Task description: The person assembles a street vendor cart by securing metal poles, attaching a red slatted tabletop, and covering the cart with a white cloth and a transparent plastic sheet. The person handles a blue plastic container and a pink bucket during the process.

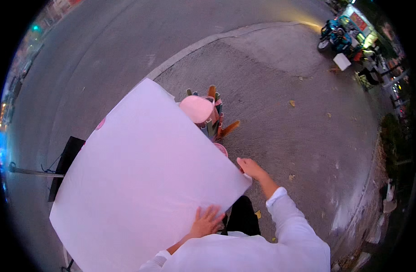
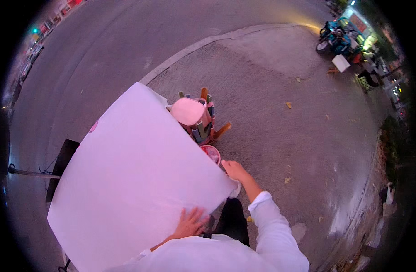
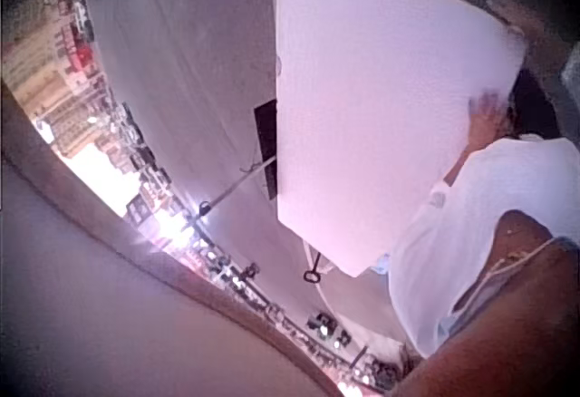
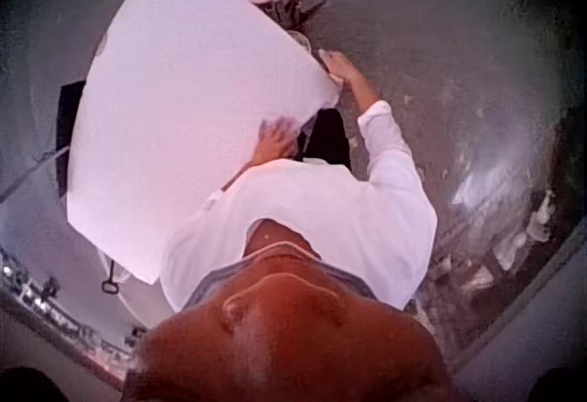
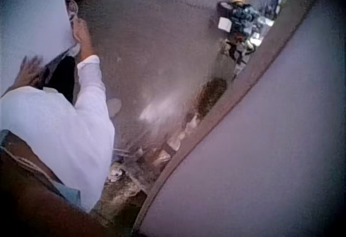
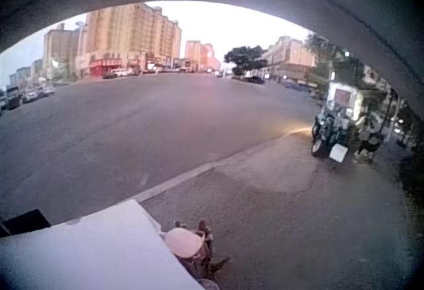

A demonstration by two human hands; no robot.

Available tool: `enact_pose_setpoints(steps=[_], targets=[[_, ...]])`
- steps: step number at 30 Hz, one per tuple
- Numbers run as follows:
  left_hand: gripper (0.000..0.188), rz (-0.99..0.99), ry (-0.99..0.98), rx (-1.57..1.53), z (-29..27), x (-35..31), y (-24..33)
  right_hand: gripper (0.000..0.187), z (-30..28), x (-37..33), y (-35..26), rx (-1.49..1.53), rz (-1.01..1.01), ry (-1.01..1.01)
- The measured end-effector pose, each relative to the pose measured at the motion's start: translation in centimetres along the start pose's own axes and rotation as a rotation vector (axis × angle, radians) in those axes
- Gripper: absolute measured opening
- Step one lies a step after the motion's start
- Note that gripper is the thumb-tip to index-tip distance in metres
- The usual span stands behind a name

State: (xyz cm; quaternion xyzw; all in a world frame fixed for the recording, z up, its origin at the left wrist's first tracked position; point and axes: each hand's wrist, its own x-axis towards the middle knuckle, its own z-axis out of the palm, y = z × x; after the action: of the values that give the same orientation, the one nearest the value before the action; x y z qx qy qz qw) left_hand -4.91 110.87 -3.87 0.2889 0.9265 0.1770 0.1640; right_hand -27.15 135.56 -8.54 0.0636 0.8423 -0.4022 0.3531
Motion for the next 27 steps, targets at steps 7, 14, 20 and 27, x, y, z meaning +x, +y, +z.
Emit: enact_pose_setpoints(steps=[7,14,20,27], targets=[[0.026,-1.028,0.311,-0.539,4.2,5.6,3.8,0.03,-3.8,31.1,-7.5,0.397,-0.355,-0.178],[0.029,-2.045,1.36,-1.125,2.7,16.6,11.6,0.025,-0.9,39.5,-23.5,0.732,-0.313,-0.351],[0.04,-2.003,1.39,-1.444,3.5,21.6,14.1,0.042,5.4,40.2,-35.2,0.303,-0.658,-0.275],[0.023,-2.262,1.874,-1.255,0.5,26.9,13.4,0.033,7.3,40.8,-40.5,0.02,-0.723,-0.119]])
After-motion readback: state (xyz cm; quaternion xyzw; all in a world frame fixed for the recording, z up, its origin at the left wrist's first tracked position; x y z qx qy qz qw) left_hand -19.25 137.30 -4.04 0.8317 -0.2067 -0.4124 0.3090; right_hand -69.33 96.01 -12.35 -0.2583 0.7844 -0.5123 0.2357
